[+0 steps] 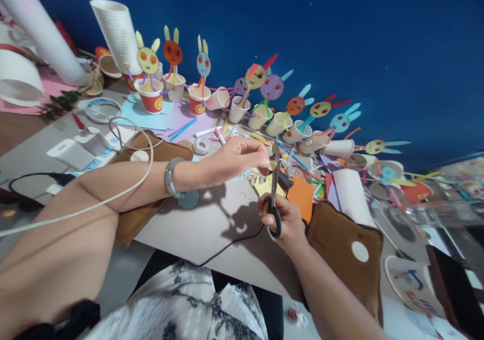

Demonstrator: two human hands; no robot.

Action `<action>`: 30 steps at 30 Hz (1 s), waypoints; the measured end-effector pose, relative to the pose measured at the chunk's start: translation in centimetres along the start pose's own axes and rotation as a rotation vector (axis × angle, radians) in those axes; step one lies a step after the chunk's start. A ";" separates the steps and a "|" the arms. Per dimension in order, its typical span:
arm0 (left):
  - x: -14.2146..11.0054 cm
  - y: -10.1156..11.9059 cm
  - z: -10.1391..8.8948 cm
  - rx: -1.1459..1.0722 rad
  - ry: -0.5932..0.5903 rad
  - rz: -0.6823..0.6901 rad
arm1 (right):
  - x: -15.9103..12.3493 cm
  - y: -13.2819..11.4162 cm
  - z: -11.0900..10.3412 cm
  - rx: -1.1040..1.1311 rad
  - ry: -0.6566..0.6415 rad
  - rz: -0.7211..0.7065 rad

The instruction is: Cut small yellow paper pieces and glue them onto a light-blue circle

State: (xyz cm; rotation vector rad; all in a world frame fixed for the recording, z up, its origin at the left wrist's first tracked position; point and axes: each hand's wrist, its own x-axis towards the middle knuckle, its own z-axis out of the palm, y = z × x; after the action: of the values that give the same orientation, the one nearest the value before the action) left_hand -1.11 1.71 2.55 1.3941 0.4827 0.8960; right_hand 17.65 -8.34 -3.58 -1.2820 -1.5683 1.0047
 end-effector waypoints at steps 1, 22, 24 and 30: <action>0.1 0.0 0.0 0.016 0.018 -0.001 | 0.0 0.0 0.0 -0.005 0.003 -0.002; 0.0 -0.2 0.0 -0.044 -0.056 -0.035 | 0.0 -0.1 0.1 -0.030 0.012 0.009; 0.0 -0.3 0.0 -0.045 -0.060 -0.041 | 0.0 -0.1 0.1 -0.025 0.011 0.003; 0.0 -0.4 -0.1 -0.044 -0.072 -0.041 | 0.1 -0.1 0.1 -0.029 0.014 -0.002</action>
State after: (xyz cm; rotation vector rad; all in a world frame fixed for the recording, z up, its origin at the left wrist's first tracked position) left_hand -1.09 1.75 2.18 1.3667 0.4331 0.8156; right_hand 17.50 -8.29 -3.54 -1.3040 -1.5783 0.9735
